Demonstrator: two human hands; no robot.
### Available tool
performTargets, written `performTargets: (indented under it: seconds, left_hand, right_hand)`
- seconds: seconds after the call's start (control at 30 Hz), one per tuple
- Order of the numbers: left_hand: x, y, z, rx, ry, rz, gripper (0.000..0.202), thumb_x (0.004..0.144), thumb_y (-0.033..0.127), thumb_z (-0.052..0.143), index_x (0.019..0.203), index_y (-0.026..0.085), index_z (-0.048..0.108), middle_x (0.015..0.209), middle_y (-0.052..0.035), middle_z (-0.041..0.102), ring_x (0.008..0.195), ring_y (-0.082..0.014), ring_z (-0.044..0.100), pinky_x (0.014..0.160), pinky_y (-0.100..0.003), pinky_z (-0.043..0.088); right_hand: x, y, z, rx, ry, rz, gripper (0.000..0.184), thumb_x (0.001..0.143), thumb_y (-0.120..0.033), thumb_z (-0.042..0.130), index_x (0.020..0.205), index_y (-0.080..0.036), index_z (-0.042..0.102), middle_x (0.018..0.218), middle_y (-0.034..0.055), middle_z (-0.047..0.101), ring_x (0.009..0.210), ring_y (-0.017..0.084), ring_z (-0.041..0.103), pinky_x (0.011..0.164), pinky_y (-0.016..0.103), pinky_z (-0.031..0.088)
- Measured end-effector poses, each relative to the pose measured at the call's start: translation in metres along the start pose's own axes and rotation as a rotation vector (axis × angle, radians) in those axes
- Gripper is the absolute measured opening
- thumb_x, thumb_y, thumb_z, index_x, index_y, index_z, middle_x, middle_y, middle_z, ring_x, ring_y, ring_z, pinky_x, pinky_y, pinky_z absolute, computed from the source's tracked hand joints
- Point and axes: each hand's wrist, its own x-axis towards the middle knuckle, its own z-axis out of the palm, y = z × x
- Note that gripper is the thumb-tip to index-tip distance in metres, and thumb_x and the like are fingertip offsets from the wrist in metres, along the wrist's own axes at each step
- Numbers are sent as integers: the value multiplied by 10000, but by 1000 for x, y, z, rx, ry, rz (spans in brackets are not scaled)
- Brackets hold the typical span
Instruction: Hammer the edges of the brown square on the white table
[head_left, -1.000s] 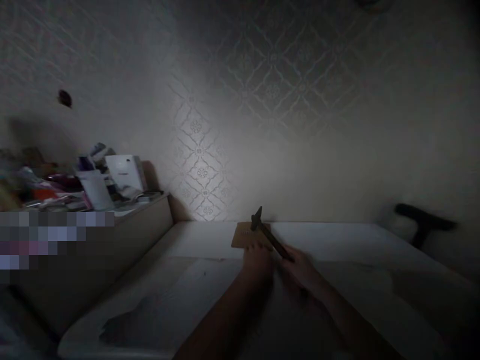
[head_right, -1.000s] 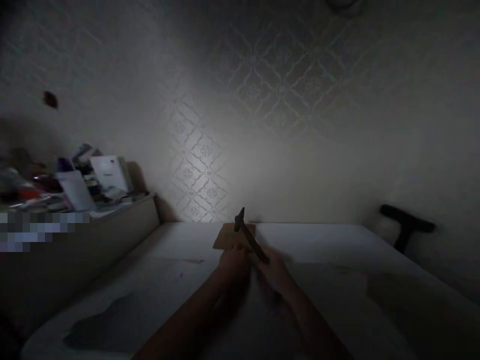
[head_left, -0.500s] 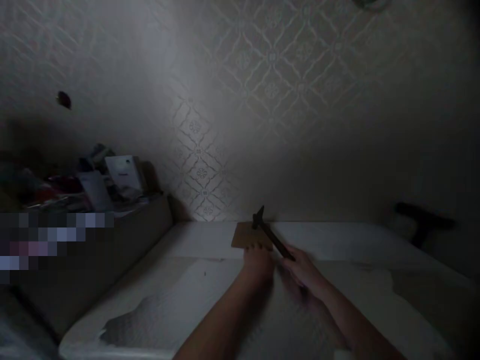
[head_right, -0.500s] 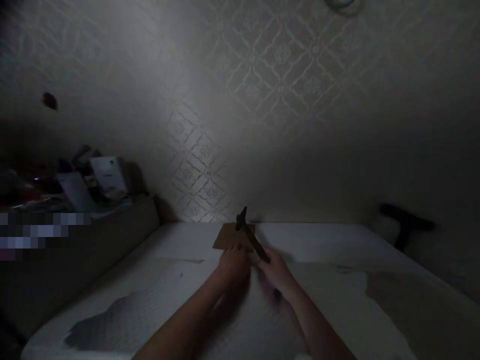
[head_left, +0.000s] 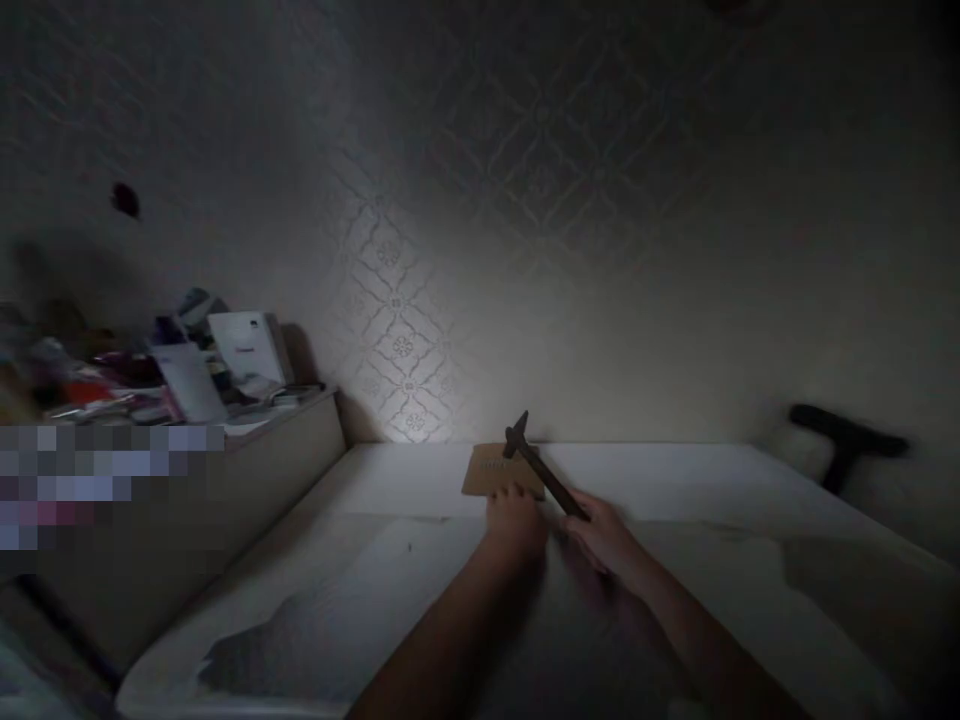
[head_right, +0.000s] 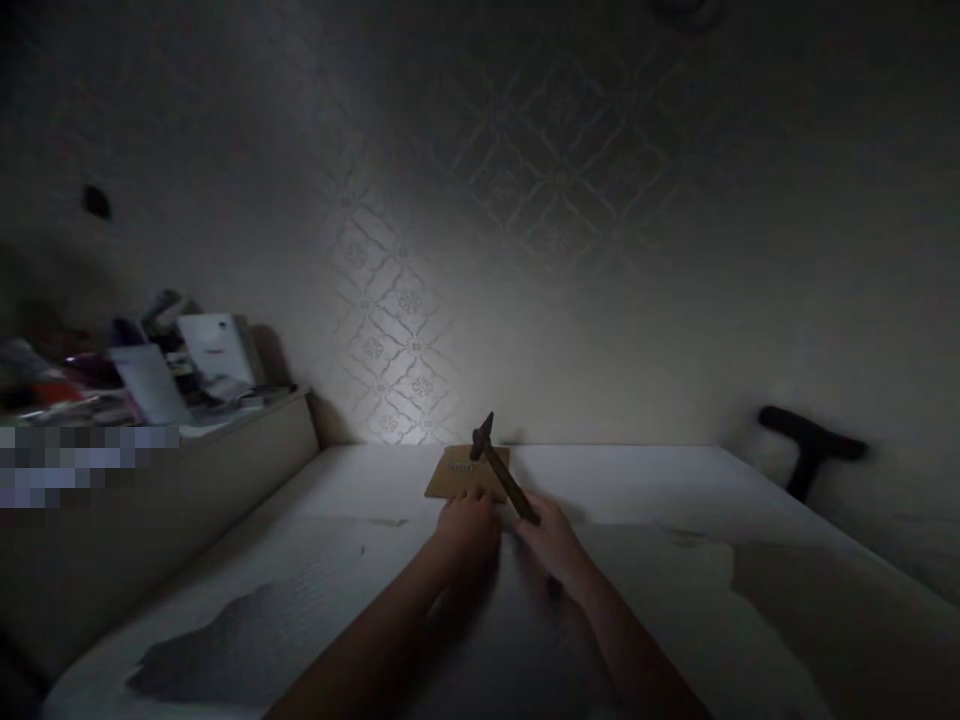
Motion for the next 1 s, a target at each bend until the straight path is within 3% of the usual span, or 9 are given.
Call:
performTargets:
  seconds: [0.17, 0.33, 0.47, 0.77, 1.0]
  left_hand:
    - [1, 0, 2, -10, 1, -8, 408, 908, 250, 423, 1259, 132, 596, 1301, -179, 571, 1175, -294, 546, 983, -403, 425]
    - [1, -1, 3, -35, 5, -23, 416, 904, 230, 417, 1273, 146, 589, 1315, -178, 561, 1176, -292, 546, 978, -407, 426]
    - [2, -1, 4, -13, -2, -21, 415, 901, 233, 417, 1267, 135, 586, 1308, -179, 565, 1187, -294, 536, 978, -401, 425]
    - [0, 0, 0, 1, -14, -7, 422, 900, 228, 396, 1264, 126, 585, 1323, -180, 552, 1173, -286, 542, 974, -387, 426]
    - [0, 0, 0, -5, -17, -1, 428, 893, 221, 405, 1276, 139, 577, 1301, -180, 565, 1184, -290, 535, 985, -405, 410]
  right_hand:
    - [-3, -3, 0, 15, 16, 76, 486, 682, -304, 601, 1144, -170, 670, 417, -81, 422, 369, 113, 398, 372, 210, 314]
    - [-4, -8, 2, 55, 25, 73, 472, 648, -315, 615, 1092, -162, 664, 450, -85, 435, 380, 96, 370, 386, 206, 295]
    - [-4, -8, 2, 60, 9, 114, 473, 655, -339, 600, 1093, -170, 651, 420, -108, 373, 328, 71, 268, 343, 202, 206]
    - [-4, -6, 1, 57, 17, 99, 490, 645, -375, 576, 1079, -154, 637, 450, -110, 364, 323, 63, 284, 329, 202, 203]
    - [-4, -6, 1, 62, -5, 113, 502, 642, -301, 549, 1114, -148, 625, 421, -121, 358, 305, 60, 254, 318, 198, 193]
